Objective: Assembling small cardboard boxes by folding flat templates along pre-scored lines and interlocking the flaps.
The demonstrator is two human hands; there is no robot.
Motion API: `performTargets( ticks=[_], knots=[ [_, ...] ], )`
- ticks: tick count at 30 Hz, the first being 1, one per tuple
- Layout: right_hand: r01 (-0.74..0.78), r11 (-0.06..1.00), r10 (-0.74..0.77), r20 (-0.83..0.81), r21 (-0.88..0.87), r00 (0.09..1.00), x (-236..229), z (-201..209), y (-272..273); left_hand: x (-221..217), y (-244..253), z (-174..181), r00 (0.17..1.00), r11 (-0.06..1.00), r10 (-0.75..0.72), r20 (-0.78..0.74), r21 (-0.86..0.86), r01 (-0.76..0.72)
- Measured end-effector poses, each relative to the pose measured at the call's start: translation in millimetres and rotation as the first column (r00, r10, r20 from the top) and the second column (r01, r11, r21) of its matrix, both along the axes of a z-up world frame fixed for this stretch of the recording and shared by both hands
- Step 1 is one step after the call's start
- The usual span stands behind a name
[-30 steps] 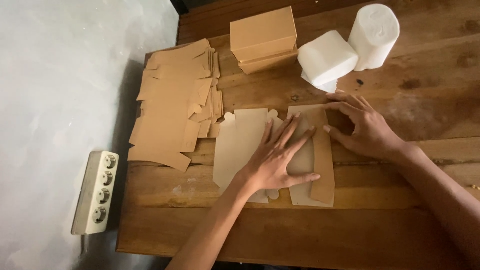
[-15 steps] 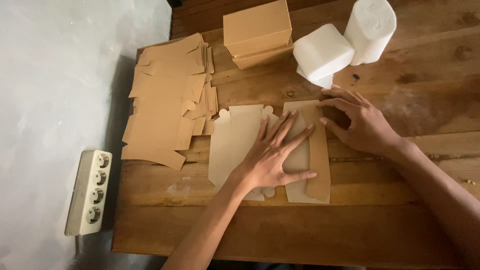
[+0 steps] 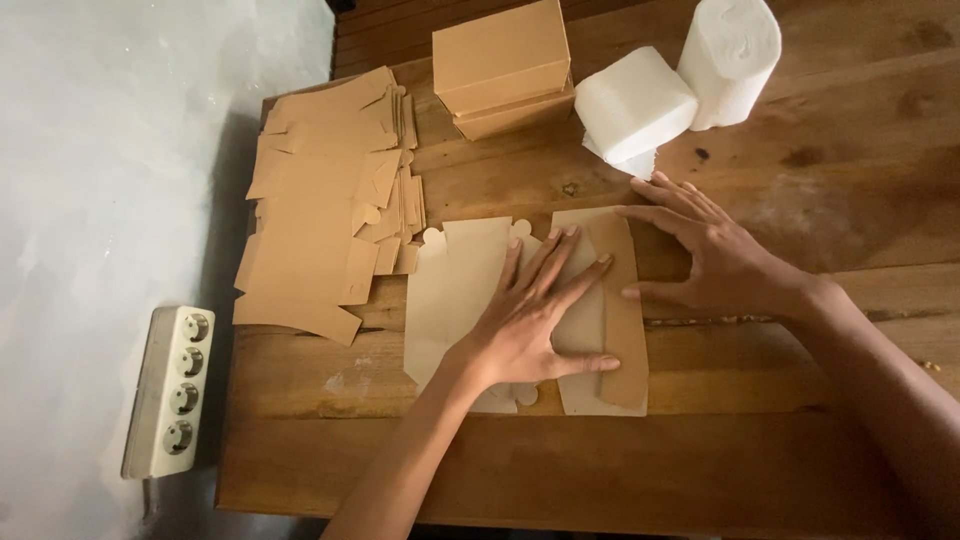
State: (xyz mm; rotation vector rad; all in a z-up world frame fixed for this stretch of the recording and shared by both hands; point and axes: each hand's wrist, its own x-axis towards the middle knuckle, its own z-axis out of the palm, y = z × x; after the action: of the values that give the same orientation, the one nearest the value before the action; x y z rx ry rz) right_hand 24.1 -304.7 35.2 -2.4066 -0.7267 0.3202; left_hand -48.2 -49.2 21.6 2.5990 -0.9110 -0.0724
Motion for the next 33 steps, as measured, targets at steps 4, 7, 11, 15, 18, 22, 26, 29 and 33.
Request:
performTargets(
  ticks=[4,7,11,15,18,22,26,29,33],
  knots=[
    [-0.091,0.996,0.092,0.033,-0.013,0.995,0.0,-8.0,-3.3,-1.0,1.2,-0.7,1.000,1.000,0.005,-0.029,0.026,-0.004],
    [-0.117,0.992,0.116,-0.011,-0.057,0.993,-3.8,-5.3,-1.0,-2.3,2.0,-3.8,1.000,1.000,0.012,-0.020,0.021,-0.012],
    [-0.226,0.972,0.230,0.069,-0.064,0.971,-5.6,-7.4,-0.1,-1.5,1.9,-0.3,0.997,0.999,0.018,-0.069,0.040,-0.016],
    [-0.256,0.961,0.266,0.097,-0.100,0.959,-8.5,-13.9,-0.3,-2.6,3.9,-0.1,0.996,1.000,0.015,-0.091,0.023,-0.013],
    [-0.257,0.956,0.264,0.028,-0.142,0.964,-13.3,-7.1,3.6,-2.6,6.1,-1.3,0.998,1.000,0.022,-0.053,0.007,-0.021],
    [-0.255,0.951,0.269,0.062,-0.172,0.961,-19.2,-7.0,6.7,-3.4,7.4,0.6,0.995,1.000,0.018,-0.101,0.015,-0.016],
    [-0.252,0.950,0.264,0.043,-0.184,0.963,-21.8,-2.2,10.1,-3.8,7.0,7.5,0.990,1.000,0.024,-0.140,0.019,-0.021],
    [-0.243,0.952,0.263,0.095,-0.185,0.960,-19.2,-8.1,9.0,-4.1,7.5,4.2,0.989,1.000,0.025,-0.147,-0.002,-0.025],
    [-0.210,0.972,0.217,0.060,-0.106,0.974,-15.6,-9.4,8.1,-3.4,6.9,5.8,0.981,1.000,0.027,-0.191,0.019,-0.024]
  ],
)
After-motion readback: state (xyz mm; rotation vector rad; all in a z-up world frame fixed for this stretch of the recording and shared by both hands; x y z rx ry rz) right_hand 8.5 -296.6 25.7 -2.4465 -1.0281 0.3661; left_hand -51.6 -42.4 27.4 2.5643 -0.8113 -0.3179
